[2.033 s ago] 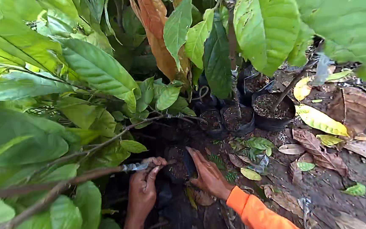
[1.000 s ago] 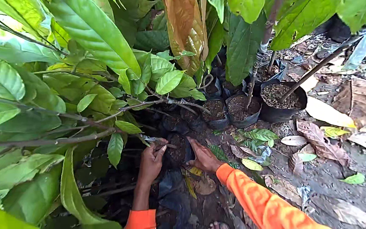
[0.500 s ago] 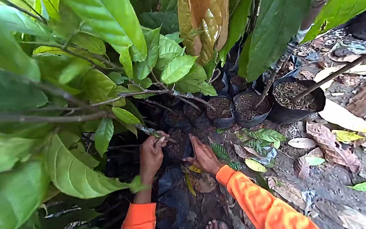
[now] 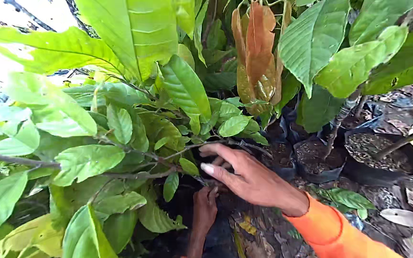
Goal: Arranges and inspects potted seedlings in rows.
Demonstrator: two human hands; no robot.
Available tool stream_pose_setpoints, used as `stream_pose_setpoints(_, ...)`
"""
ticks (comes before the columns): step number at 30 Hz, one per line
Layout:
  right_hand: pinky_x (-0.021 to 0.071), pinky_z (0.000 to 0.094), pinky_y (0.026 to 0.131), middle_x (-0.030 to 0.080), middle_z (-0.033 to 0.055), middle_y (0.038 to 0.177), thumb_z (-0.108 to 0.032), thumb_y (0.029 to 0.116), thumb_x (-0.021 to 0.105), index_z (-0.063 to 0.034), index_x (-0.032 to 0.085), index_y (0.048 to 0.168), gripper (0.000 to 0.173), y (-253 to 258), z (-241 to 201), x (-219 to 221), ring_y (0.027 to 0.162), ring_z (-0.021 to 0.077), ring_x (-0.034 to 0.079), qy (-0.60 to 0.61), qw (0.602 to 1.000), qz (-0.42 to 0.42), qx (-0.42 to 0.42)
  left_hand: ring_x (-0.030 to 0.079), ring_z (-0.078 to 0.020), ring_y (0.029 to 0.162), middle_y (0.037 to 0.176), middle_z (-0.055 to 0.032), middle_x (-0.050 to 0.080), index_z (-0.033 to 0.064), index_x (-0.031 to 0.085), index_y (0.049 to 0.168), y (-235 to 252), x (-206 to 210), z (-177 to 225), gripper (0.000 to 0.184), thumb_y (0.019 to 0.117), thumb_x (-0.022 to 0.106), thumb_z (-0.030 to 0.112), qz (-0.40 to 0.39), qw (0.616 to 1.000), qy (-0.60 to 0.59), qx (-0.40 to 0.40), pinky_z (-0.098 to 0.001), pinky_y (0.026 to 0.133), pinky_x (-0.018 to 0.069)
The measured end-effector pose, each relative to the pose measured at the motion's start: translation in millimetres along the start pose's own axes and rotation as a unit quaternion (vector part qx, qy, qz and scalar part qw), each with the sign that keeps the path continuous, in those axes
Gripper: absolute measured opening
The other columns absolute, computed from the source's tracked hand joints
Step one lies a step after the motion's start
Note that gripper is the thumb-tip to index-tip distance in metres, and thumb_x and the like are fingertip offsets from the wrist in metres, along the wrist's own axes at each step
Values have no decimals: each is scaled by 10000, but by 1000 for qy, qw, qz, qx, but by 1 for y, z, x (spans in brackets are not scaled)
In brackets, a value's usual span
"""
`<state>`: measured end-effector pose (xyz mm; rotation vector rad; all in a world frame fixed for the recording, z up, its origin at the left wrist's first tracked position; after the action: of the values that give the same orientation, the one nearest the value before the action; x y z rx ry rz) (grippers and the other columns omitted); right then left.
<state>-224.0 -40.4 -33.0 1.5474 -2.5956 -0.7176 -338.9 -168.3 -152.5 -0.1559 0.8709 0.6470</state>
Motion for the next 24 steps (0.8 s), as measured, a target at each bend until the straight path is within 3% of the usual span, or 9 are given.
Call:
stream_pose_setpoints(2, 568, 386, 918, 694, 121, 1206, -415, 1086, 439, -53, 584, 1393, 497, 22, -10, -14, 1012, 172, 696, 17, 1000, 21, 6, 753, -230, 931, 1024, -182, 750, -98, 691, 1127, -6, 4, -3, 222, 977, 550, -17, -11, 999, -31, 5, -414, 895, 618)
stream_pose_setpoints(4, 582, 407, 906, 687, 124, 1225, -362, 1082, 469, -68, 552, 1434, 466, 33, -7, -29, 1003, 185, 703, 32, 997, 67, 10, 754, -225, 962, 1061, -174, 753, -93, 696, 1121, -15, 5, -10, 226, 981, 538, -12, -6, 999, -51, 15, -408, 899, 622)
stream_pose_setpoints(8, 636, 356, 823, 697, 69, 1215, -246, 1048, 548, -106, 529, 1460, 436, 20, -8, -71, 949, 140, 727, 90, 971, 221, -32, 759, -188, 954, 1085, -151, 756, -82, 696, 1108, -25, -1, -25, 236, 971, 518, -7, 25, 997, -70, 34, -367, 860, 639)
stream_pose_setpoints(11, 635, 338, 824, 619, 94, 1361, -189, 1053, 515, -44, 471, 1481, 454, 3, -12, -96, 985, 147, 718, 104, 953, 276, -65, 759, -182, 946, 1087, -143, 755, -70, 684, 1134, -17, -4, -29, 234, 990, 513, 1, 34, 996, -81, 8, -355, 841, 643)
stream_pose_setpoints(13, 644, 363, 815, 567, 110, 1426, -179, 1061, 487, -27, 446, 1481, 448, -2, -10, -106, 984, 176, 718, 125, 950, 281, -61, 752, -174, 950, 1093, -129, 748, -53, 670, 1160, -7, -1, -29, 227, 1012, 510, 12, 20, 996, -88, -26, -353, 846, 642)
stream_pose_setpoints(16, 644, 323, 752, 655, 87, 1307, -176, 1072, 470, -22, 530, 1391, 359, -3, -15, -111, 899, 151, 728, 115, 955, 269, -55, 745, -180, 941, 1097, -126, 743, -44, 654, 1189, 8, 2, -27, 228, 1030, 511, 36, -4, 995, -79, -57, -367, 837, 632)
stream_pose_setpoints(22, 624, 267, 721, 706, 57, 1126, -150, 1010, 596, -38, 621, 1323, 334, -4, -30, -70, 869, 95, 706, 23, 983, 169, -72, 726, -165, 996, 1110, -121, 735, -38, 656, 1187, 12, 16, -28, 227, 1015, 529, 40, -51, 996, -64, -26, -349, 904, 603)
stream_pose_setpoints(24, 607, 238, 738, 687, 56, 1155, -169, 997, 629, -33, 645, 1302, 334, -4, -29, -58, 882, 70, 685, -1, 986, 143, -82, 723, -170, 1008, 1102, -125, 737, -43, 668, 1167, 12, 24, -31, 219, 1023, 520, 30, -67, 996, -54, -23, -356, 926, 595)
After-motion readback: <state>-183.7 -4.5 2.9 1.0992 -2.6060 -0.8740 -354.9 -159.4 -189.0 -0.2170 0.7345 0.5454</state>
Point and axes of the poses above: each hand's wrist, its own y-axis towards the middle knuckle, its own x-axis out of the palm, z = x × y, the point moved 10 cm from there along y, towards the middle knuckle
